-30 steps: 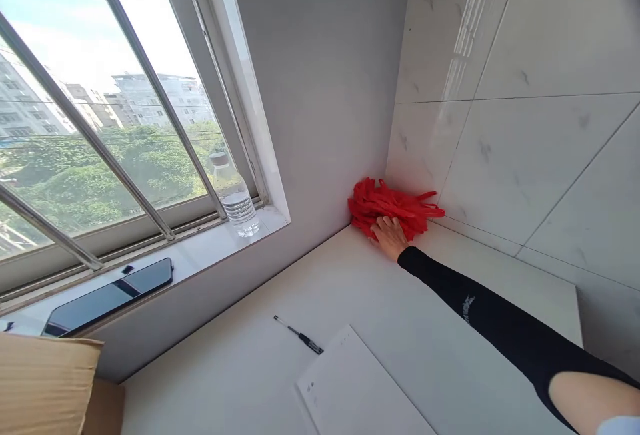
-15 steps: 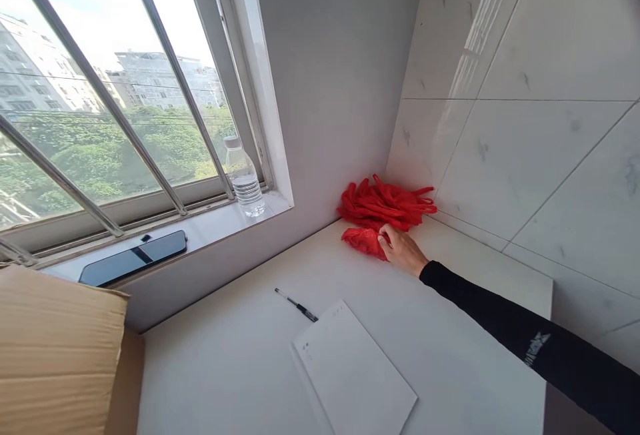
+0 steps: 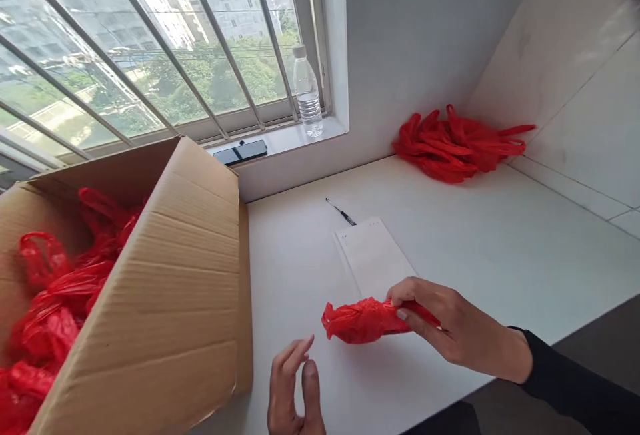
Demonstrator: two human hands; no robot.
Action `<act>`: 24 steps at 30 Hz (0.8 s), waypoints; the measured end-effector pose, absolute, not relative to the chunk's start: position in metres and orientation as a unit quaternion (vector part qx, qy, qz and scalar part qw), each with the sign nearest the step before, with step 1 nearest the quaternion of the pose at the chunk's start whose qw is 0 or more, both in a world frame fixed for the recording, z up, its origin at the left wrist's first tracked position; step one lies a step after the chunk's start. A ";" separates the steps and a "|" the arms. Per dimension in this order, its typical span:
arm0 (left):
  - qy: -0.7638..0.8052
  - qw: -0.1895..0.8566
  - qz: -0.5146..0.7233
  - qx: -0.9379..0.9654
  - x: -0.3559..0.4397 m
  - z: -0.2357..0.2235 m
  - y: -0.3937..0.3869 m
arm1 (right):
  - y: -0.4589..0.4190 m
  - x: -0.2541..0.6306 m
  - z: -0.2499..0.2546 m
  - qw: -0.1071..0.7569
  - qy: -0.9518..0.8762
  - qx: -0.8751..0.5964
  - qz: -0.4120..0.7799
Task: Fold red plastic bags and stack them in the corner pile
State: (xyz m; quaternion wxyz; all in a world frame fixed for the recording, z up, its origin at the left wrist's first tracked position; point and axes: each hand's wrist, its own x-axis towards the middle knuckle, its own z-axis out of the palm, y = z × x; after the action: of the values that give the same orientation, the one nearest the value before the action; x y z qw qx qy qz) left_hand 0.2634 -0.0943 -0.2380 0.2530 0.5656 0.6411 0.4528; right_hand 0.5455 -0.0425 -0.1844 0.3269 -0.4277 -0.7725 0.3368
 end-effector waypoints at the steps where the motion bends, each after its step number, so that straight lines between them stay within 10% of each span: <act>1: 0.624 0.253 0.442 0.592 0.270 -0.236 -0.092 | -0.050 0.538 -0.192 0.324 -0.774 -0.416 0.350; 24: 0.599 0.369 0.316 0.636 0.290 -0.231 -0.102 | -0.093 0.515 -0.232 0.288 -0.802 -0.477 0.217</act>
State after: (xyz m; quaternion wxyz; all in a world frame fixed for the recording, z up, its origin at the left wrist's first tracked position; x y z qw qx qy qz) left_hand 0.2895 -0.1019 -0.2306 0.3692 0.6364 0.5990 0.3160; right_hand 0.5152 -0.0933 -0.2320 0.2883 -0.4766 -0.8016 0.2170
